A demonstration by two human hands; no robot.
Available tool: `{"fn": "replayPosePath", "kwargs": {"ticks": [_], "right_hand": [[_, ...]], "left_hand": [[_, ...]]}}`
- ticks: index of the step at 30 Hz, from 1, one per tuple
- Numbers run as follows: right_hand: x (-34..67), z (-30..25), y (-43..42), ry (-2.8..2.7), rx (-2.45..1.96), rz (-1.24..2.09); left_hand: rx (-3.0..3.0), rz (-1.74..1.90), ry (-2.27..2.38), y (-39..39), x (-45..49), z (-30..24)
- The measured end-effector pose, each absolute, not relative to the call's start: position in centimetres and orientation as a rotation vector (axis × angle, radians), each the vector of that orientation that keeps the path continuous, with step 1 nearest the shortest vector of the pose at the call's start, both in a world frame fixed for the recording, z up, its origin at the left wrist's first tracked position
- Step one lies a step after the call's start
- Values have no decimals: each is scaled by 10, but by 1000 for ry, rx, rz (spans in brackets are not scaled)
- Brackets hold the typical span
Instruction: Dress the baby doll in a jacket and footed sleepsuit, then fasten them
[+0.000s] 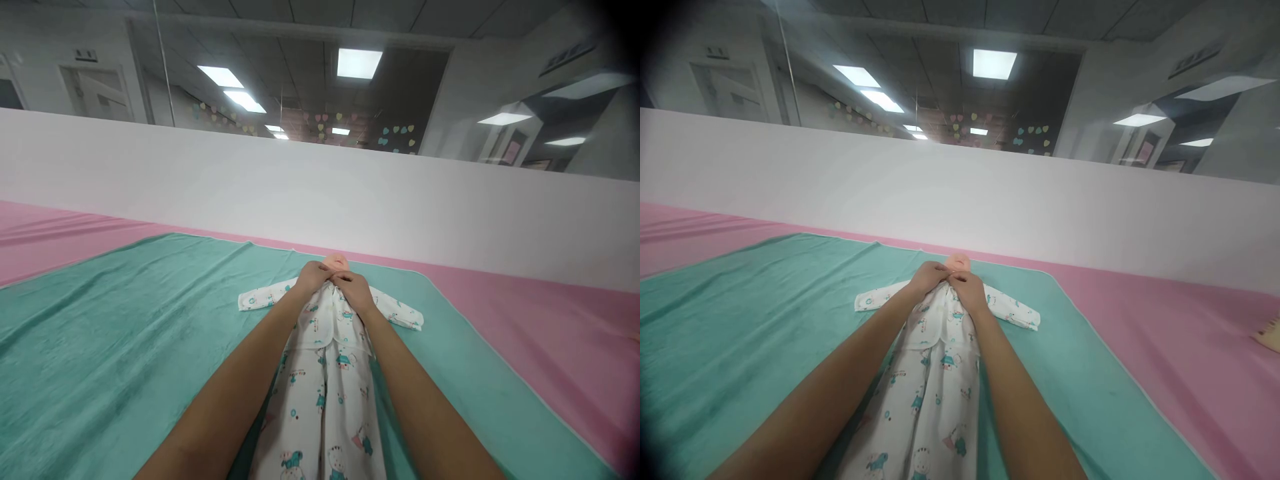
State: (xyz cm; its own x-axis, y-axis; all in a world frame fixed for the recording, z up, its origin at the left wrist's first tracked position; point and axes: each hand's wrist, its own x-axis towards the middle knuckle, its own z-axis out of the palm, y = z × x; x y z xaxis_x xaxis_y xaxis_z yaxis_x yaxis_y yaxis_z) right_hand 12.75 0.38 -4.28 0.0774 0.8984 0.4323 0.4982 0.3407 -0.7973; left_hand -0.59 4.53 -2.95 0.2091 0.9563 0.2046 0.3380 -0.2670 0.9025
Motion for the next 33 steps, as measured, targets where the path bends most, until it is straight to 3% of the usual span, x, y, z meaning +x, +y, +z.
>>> {"fn": "replayPosePath", "kwargs": {"ticks": [14, 33], "right_hand": [[130, -47, 14, -1291, -1443, 484], [135, -58, 18, -1293, -1214, 690]], "left_hand": [[1843, 1009, 1249, 40, -5, -26], [2023, 984, 1227, 42, -7, -28]]}}
